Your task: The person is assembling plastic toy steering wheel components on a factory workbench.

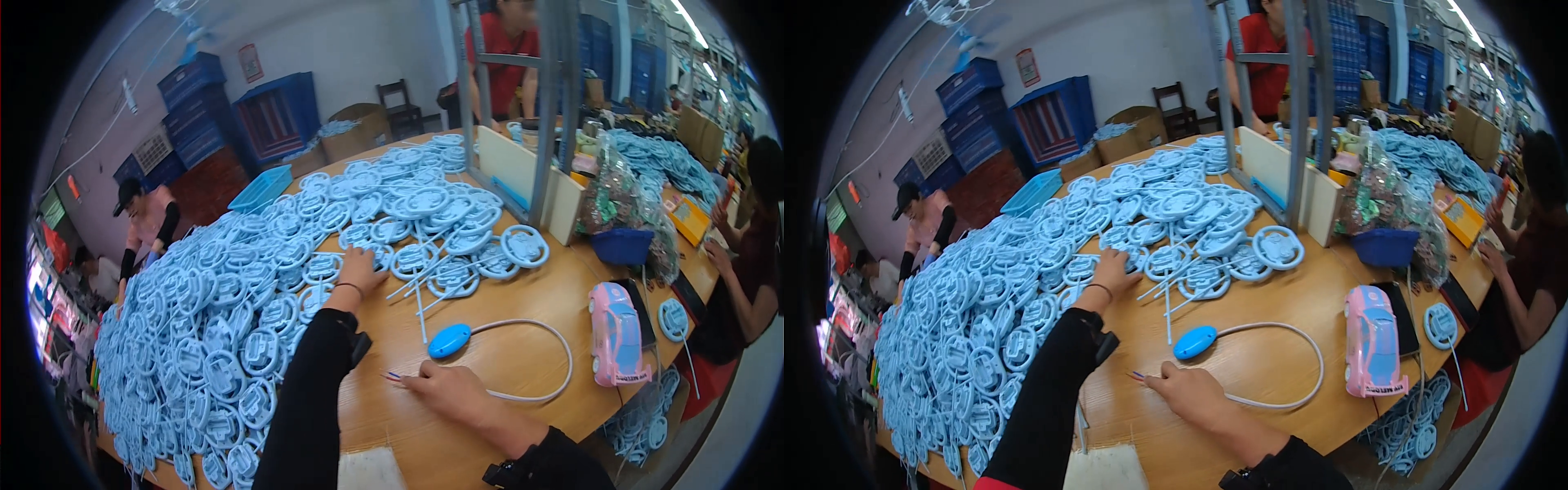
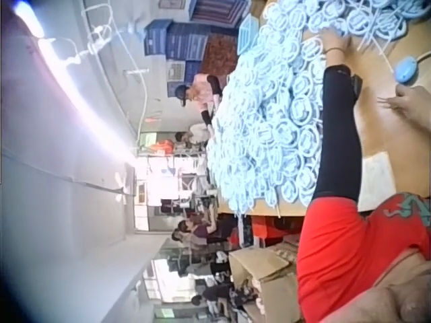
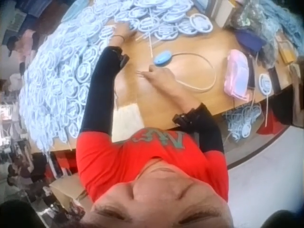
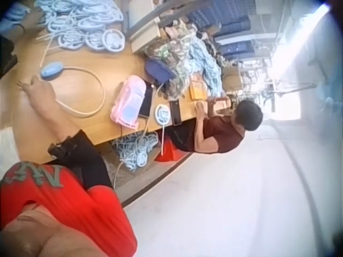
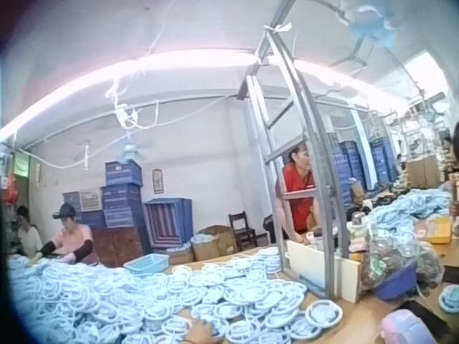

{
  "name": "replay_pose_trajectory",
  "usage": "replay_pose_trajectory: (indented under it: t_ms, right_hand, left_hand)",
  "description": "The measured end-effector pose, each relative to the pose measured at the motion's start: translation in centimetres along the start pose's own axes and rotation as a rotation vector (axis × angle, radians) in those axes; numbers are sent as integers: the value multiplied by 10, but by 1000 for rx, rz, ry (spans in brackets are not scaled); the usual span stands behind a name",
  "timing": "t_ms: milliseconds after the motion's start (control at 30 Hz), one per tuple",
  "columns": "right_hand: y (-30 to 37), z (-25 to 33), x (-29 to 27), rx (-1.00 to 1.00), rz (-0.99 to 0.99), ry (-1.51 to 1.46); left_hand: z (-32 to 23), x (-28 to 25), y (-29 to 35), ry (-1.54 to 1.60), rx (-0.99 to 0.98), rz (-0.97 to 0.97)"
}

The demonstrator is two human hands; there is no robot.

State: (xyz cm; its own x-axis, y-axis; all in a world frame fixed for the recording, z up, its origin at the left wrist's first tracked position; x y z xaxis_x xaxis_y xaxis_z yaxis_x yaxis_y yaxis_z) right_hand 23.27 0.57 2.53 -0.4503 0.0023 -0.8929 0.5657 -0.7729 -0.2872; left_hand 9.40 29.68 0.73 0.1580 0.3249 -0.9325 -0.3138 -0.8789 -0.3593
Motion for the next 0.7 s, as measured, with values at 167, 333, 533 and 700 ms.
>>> replay_pose_trajectory:
  t_ms: [167, 333, 533, 700]
  right_hand:
    - [-1, 4, 1, 16, -205, 5]
    - [1, -2, -18, 91, -541, 50]
    - [-7, 8, -22, 270, -871, -801]
    - [3, -21, -19, 432, -623, -994]
  left_hand:
    - [16, 16, 10, 65, 75, -96]
    - [-27, -80, 59, 320, 122, 47]
    - [-44, -153, 164, 508, 385, 31]
    - [-58, -172, 222, 475, 448, 41]
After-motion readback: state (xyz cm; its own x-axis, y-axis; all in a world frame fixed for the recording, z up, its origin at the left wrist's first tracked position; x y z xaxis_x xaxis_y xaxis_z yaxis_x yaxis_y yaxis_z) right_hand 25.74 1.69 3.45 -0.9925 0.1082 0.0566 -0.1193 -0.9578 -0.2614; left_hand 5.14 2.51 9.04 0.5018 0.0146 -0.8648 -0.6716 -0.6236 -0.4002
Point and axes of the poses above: each hand's wrist, its own y-axis away from the middle knuckle, its own x-axis out of the palm, z = x × y, the point moved 1 cm from there along -y, towards the middle knuckle, and after that the axes turned 10 degrees about -x, right-handed, at the moved point
